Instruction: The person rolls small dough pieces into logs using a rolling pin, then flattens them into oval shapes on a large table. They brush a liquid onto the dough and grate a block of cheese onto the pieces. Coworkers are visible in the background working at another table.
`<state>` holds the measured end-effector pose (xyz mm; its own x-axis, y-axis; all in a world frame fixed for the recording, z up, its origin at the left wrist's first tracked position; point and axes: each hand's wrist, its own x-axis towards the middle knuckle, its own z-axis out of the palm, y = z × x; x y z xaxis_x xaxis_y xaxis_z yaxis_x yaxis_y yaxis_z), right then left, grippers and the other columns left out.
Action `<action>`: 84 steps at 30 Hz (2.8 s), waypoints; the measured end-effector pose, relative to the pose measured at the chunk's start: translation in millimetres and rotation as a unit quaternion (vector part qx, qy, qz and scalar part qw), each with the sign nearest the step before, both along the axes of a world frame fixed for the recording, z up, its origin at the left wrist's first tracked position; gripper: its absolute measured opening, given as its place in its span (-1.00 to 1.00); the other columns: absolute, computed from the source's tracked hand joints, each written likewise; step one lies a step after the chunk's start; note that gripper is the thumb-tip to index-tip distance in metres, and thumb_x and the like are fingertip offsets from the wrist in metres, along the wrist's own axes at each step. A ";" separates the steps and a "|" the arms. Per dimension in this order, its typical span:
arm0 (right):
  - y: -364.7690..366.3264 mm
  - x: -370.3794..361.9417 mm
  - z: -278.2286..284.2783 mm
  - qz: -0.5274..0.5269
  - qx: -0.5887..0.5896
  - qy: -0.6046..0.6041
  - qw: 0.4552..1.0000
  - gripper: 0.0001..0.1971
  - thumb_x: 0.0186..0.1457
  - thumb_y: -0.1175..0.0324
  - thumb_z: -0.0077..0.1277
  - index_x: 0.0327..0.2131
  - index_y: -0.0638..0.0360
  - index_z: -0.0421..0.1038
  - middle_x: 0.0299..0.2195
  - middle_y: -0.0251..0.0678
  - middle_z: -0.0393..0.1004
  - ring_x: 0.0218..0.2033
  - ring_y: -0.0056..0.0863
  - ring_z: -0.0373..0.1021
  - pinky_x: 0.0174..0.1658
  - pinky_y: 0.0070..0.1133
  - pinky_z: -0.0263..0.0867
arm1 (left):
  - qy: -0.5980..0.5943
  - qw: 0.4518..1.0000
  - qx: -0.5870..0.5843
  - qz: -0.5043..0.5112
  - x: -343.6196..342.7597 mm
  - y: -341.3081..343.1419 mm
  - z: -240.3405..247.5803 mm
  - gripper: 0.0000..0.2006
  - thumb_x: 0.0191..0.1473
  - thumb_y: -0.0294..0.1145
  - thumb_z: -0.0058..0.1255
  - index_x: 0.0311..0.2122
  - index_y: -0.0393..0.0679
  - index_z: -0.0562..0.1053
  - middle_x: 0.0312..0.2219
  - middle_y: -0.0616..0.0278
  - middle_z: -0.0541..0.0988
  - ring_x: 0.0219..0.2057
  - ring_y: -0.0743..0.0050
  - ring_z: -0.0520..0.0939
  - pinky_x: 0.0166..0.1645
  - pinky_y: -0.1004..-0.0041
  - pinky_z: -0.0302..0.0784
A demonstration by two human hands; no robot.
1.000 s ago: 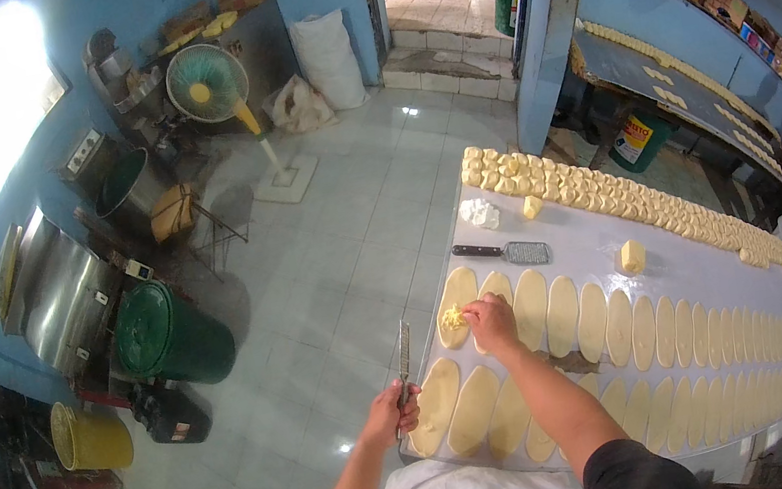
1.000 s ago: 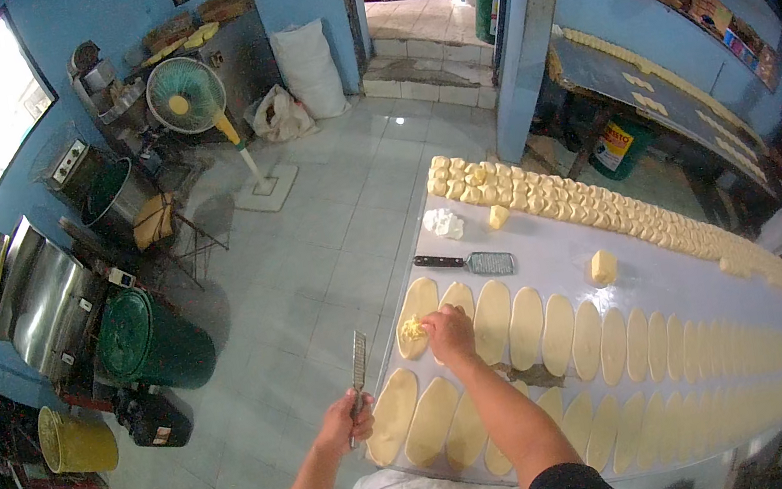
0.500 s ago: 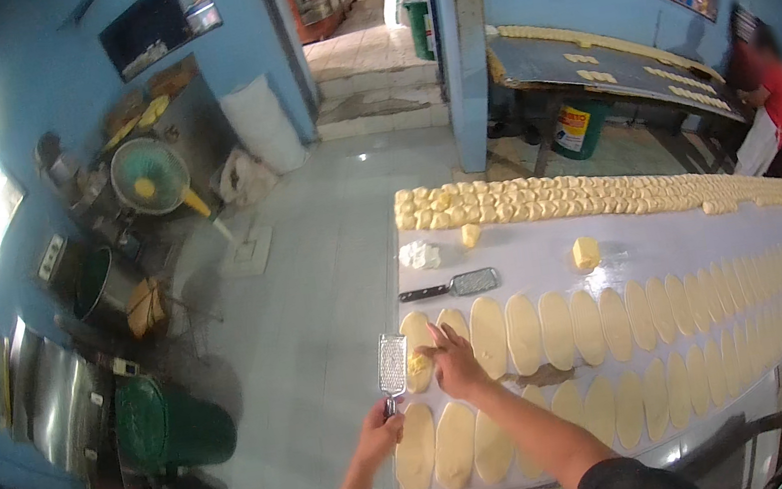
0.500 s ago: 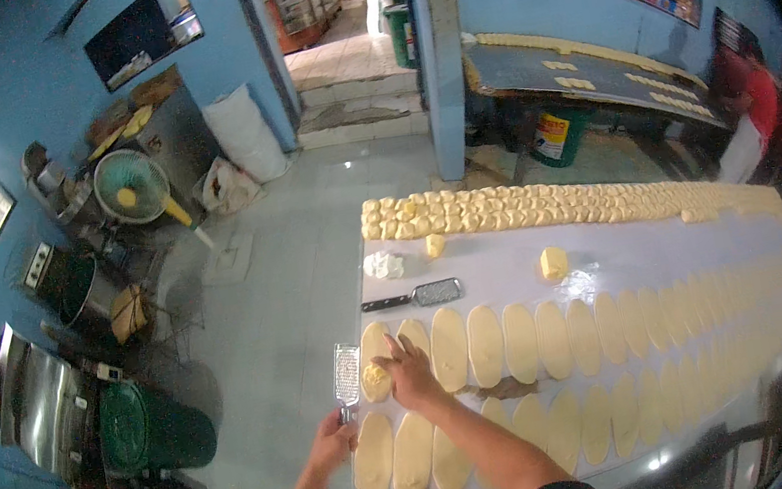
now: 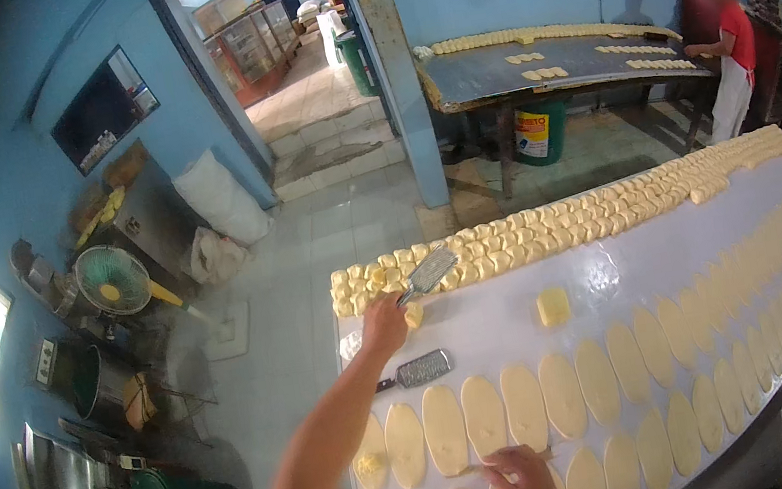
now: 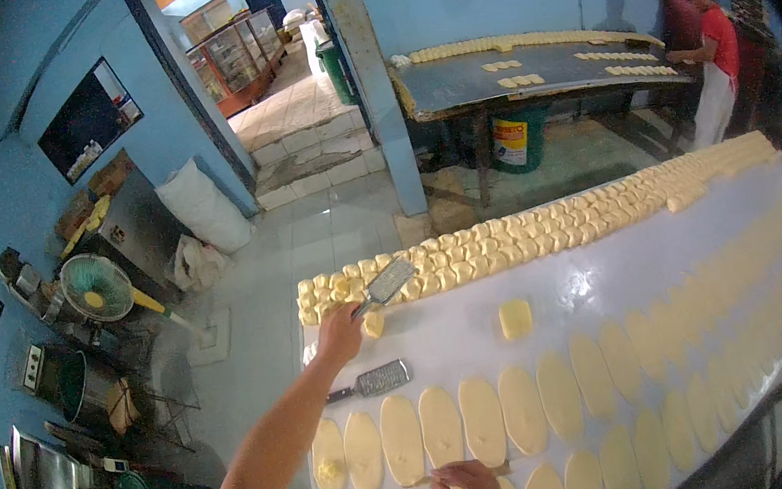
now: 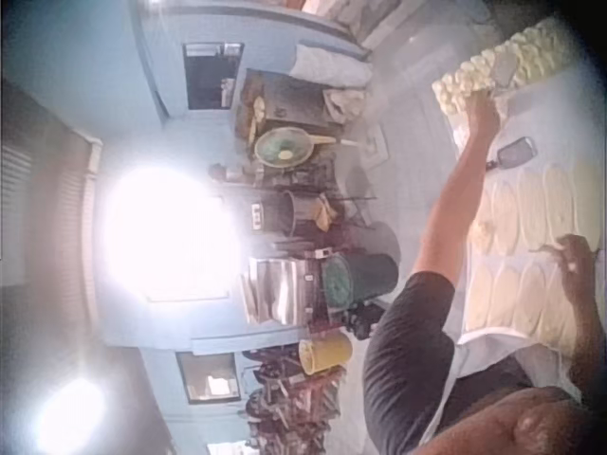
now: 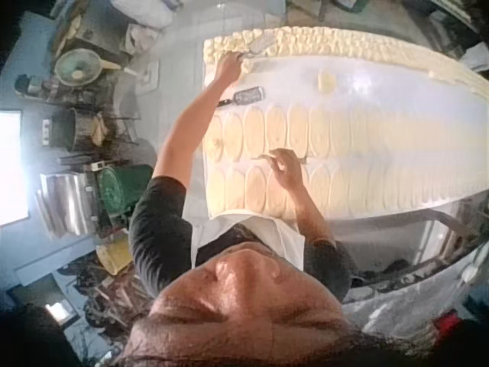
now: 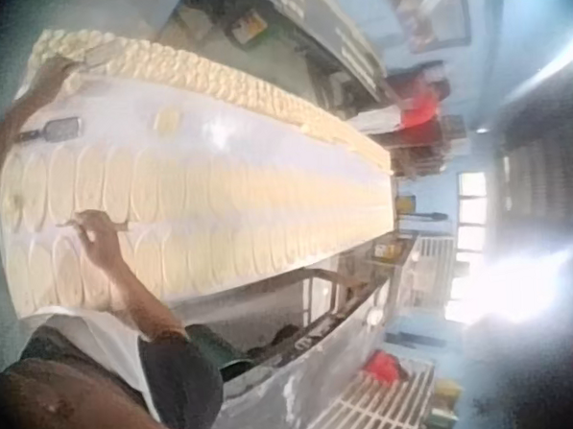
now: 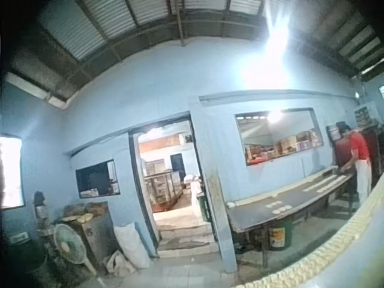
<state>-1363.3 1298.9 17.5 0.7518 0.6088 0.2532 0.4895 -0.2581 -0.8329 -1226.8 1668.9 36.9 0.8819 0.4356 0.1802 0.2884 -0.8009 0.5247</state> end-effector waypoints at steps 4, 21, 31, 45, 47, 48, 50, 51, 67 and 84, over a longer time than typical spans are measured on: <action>-15.7 35.8 18.8 -0.036 -0.006 -0.028 0.999 -0.80 0.12 0.28 0.19 -0.20 0.10 0.55 -0.26 -0.23 0.58 -0.20 -0.22 0.50 -0.18 -0.37 0.42 | -0.017 0.999 0.027 -0.009 71.1 -0.1 -12.7 -0.72 0.12 -0.38 0.07 -0.06 -0.21 0.54 -0.14 -0.03 0.57 -0.05 -0.11 0.55 0.07 0.11 0.43; 40.3 96.9 27.5 -0.037 0.134 0.215 0.967 -0.64 0.11 0.36 0.21 -0.02 0.24 0.47 -0.14 -0.18 0.56 -0.14 -0.31 0.51 -0.04 -0.43 0.44 | -0.060 0.989 -0.016 0.133 8.1 11.7 -30.0 -0.73 0.04 -0.24 0.28 -0.18 -0.12 0.56 -0.09 0.05 0.53 -0.04 0.05 0.51 0.07 0.15 0.41; 81.5 82.6 -21.8 -0.038 0.264 0.581 0.769 -0.67 0.31 0.39 0.00 0.09 0.29 0.39 -0.16 -0.30 0.52 -0.26 -0.52 0.48 -0.12 -0.52 0.47 | -0.023 0.999 -0.047 0.000 -124.0 -78.7 -37.0 -0.76 0.14 -0.35 0.14 -0.08 -0.10 0.58 -0.11 0.03 0.56 0.00 0.03 0.51 0.12 0.15 0.41; 48.6 14.2 3.4 -0.021 0.210 0.373 0.904 -0.69 0.20 0.32 0.19 -0.06 0.26 0.44 -0.37 -0.41 0.49 -0.42 -0.68 0.37 -0.34 -0.68 0.36 | 0.069 0.990 -0.034 0.118 -227.8 -49.6 0.9 -0.76 0.20 -0.40 -0.04 -0.06 -0.21 0.49 -0.18 -0.04 0.54 -0.07 -0.09 0.53 0.00 0.07 0.44; 54.8 -3.4 6.0 -0.022 0.199 0.384 0.902 -0.70 0.20 0.34 0.19 -0.05 0.25 0.45 -0.37 -0.43 0.48 -0.42 -0.70 0.36 -0.34 -0.69 0.35 | 0.056 0.988 -0.045 0.133 -273.3 -62.5 -13.1 -0.77 0.23 -0.37 -0.07 -0.08 -0.22 0.49 -0.28 -0.03 0.57 -0.20 -0.04 0.59 -0.11 0.09 0.49; 58.5 -12.0 7.9 -0.014 0.201 0.387 0.900 -0.70 0.19 0.34 0.19 -0.05 0.25 0.45 -0.37 -0.43 0.48 -0.42 -0.70 0.36 -0.33 -0.69 0.35 | 0.047 0.988 -0.053 0.137 -293.7 -72.5 -22.4 -0.77 0.25 -0.36 -0.09 -0.08 -0.22 0.50 -0.32 -0.03 0.58 -0.27 -0.02 0.62 -0.16 0.11 0.52; 71.8 -23.6 12.7 0.003 0.173 0.375 0.911 -0.70 0.19 0.32 0.19 -0.05 0.24 0.47 -0.37 -0.45 0.47 -0.41 -0.71 0.36 -0.32 -0.69 0.35 | 0.038 0.970 -0.196 0.143 -324.4 -94.4 -28.5 -0.76 0.30 -0.31 -0.13 -0.13 -0.23 0.50 -0.45 0.05 0.58 -0.43 0.15 0.62 -0.29 0.20 0.52; 81.9 -31.5 14.6 0.011 0.141 0.363 0.921 -0.70 0.19 0.31 0.19 -0.06 0.23 0.48 -0.38 -0.46 0.47 -0.40 -0.71 0.36 -0.31 -0.69 0.35 | 0.036 0.952 -0.268 0.144 -335.2 -104.0 -24.2 -0.74 0.32 -0.29 -0.15 -0.15 -0.24 0.51 -0.51 0.10 0.58 -0.51 0.23 0.62 -0.36 0.25 0.53; 174.4 -94.3 -39.4 0.060 -0.033 0.194 0.979 -0.74 0.10 0.32 0.25 -0.14 0.18 0.56 -0.35 -0.33 0.50 -0.38 -0.57 0.42 -0.26 -0.59 0.39 | -0.081 0.695 -0.684 0.207 -378.8 -140.9 -42.4 -0.76 0.35 -0.28 -0.10 -0.16 -0.29 0.43 -0.48 0.29 0.48 -0.58 0.58 0.50 -0.50 0.50 0.45; 185.8 -87.8 -38.7 0.081 -0.044 0.185 0.978 -0.73 0.07 0.27 0.27 -0.21 0.20 0.52 -0.45 -0.40 0.49 -0.45 -0.63 0.39 -0.33 -0.59 0.37 | 0.050 0.804 -0.556 0.206 -369.7 -115.4 -13.7 -0.75 0.17 -0.30 0.16 -0.16 -0.24 0.47 -0.56 0.31 0.50 -0.57 0.62 0.50 -0.50 0.47 0.45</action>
<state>-1451.1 1484.7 -21.2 0.6734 0.7352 -0.0769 0.1994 -0.2808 -0.9388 -1596.5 1553.5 23.2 0.6076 0.5371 -0.5851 0.4934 0.3220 0.8080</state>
